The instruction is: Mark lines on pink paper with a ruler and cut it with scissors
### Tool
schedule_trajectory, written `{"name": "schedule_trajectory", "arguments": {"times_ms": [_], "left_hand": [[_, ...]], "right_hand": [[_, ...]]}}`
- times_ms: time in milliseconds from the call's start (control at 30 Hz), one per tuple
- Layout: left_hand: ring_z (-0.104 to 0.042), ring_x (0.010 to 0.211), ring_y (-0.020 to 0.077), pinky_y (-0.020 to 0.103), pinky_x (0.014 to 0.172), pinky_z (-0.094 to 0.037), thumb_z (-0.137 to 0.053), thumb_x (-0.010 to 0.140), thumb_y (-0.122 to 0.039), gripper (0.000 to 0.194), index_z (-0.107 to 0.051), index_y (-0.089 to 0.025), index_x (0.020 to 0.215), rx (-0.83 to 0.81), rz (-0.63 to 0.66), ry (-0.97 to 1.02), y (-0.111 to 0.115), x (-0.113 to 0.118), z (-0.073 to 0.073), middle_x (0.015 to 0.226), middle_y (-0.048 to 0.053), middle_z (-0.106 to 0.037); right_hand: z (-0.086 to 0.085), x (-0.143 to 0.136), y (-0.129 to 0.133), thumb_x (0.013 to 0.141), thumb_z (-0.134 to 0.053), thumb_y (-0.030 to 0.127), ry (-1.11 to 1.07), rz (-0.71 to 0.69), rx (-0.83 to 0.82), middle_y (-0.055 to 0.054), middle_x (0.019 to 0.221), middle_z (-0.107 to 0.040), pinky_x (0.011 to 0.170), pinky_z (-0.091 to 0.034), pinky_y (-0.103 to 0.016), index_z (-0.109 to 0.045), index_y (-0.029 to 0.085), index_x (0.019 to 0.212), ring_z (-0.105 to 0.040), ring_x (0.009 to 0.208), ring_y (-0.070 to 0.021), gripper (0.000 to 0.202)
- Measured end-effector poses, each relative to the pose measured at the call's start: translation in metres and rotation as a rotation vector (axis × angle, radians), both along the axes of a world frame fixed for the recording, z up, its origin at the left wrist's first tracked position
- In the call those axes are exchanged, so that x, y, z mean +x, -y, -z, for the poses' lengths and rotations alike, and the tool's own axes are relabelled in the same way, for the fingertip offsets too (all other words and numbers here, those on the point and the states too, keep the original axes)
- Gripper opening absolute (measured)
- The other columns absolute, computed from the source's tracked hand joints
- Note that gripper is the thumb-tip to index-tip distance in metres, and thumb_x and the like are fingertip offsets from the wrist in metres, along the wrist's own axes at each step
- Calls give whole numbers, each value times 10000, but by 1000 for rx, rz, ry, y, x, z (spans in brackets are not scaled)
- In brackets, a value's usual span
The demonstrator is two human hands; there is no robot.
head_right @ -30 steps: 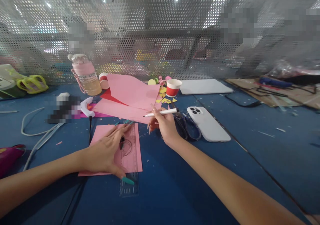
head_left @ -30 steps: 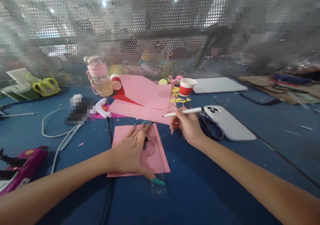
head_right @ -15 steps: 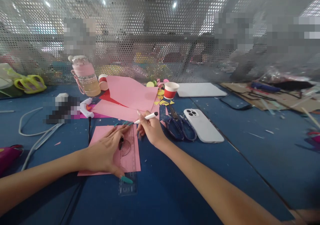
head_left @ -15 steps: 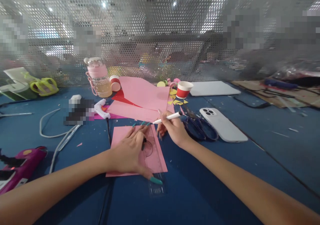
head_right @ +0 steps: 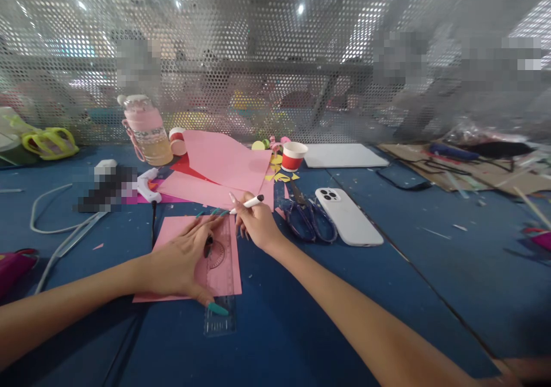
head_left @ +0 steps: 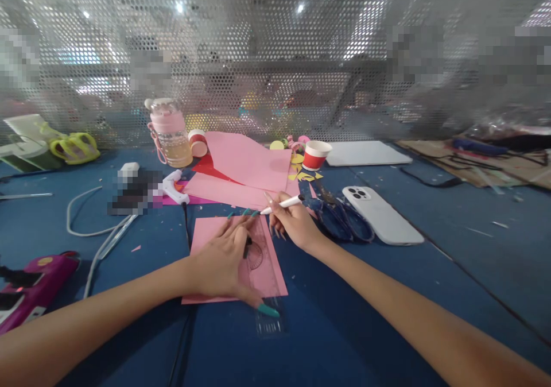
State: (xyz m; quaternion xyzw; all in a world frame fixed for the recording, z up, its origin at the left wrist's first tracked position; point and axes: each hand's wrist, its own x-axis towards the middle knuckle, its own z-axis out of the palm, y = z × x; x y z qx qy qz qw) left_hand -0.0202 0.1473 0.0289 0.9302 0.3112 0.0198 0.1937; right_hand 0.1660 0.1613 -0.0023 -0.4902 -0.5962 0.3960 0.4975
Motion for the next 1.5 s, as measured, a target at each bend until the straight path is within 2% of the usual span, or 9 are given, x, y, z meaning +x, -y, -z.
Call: {"name": "schedule_trajectory", "arguments": {"times_ms": [200, 367, 467, 633, 800, 900, 1000, 1200, 1500], "left_hand": [[-68, 1356, 367, 532, 1098, -115, -611, 512, -725, 1063, -300, -43, 1266, 13, -1, 37, -1, -1, 4, 1446, 271, -195], [-114, 1353, 368, 525, 1098, -134, -600, 508, -743, 892, -436, -85, 1088, 44, 13, 51, -1, -2, 4, 1430, 267, -249], [-125, 1355, 361, 513, 1104, -130, -585, 505, -758, 837, -465, -108, 1018, 51, 18, 34, -1, -2, 3, 1431, 256, -258], [-120, 1359, 350, 511, 1107, -120, -580, 506, -760, 892, -443, -98, 1088, 42, 12, 37, 0, -2, 3, 1441, 248, -240], [-124, 1356, 359, 521, 1103, -96, -595, 507, -744, 1057, -346, -23, 1238, 3, 1, -20, -1, -1, 1, 1419, 281, -261], [-109, 1357, 367, 520, 1103, -88, -605, 511, -731, 1081, -328, -7, 1265, -2, 3, -19, -2, -1, 2, 1427, 283, -239], [-102, 1358, 363, 520, 1103, -93, -612, 516, -718, 1114, -256, -31, 1318, -11, 0, 13, -3, -2, 3, 1454, 259, -186], [-114, 1358, 356, 534, 1096, -110, -619, 524, -705, 1058, -276, -61, 1291, 4, 24, 24, -2, -1, 2, 1449, 258, -203], [-188, 1339, 374, 577, 1066, -141, -644, 524, -693, 1007, -298, -85, 1248, 59, 58, 80, -1, -2, 4, 1391, 280, -318]], "right_hand": [[-2, 0, 0, 784, -474, 586, 53, -2, 46, 65, 459, -479, 324, -337, -182, -368, 221, 631, -436, 340, -78, 409], [-3, 0, 1, 826, -439, 553, 83, -63, 79, 85, 424, -447, 324, -319, -189, -360, 226, 646, -400, 298, -71, 382], [-5, 1, 2, 834, -447, 531, 76, -87, 63, 88, 417, -437, 330, -321, -188, -357, 225, 632, -400, 299, -66, 378], [-9, 4, 8, 820, -500, 487, 44, -141, 19, 91, 408, -424, 321, -305, -184, -360, 220, 612, -395, 309, -61, 366], [-11, 8, 16, 803, -521, 458, -4, -250, -44, 95, 403, -427, 295, -286, -190, -370, 222, 619, -386, 293, -68, 335], [-13, 11, 22, 809, -510, 419, 31, -320, -69, 94, 384, -415, 296, -271, -192, -382, 219, 609, -368, 285, -69, 311], [-16, 16, 27, 824, -492, 349, 124, -374, -23, 79, 390, -430, 336, -299, -197, -380, 212, 575, -385, 316, -68, 306], [-27, 19, 38, 833, -451, 265, 249, -525, -12, 70, 394, -422, 374, -331, -206, -390, 211, 551, -407, 348, -76, 293], [-37, 14, 50, 799, -459, 222, 228, -748, -155, 75, 411, -394, 323, -303, -185, -333, 212, 502, -427, 331, -70, 323]]}}
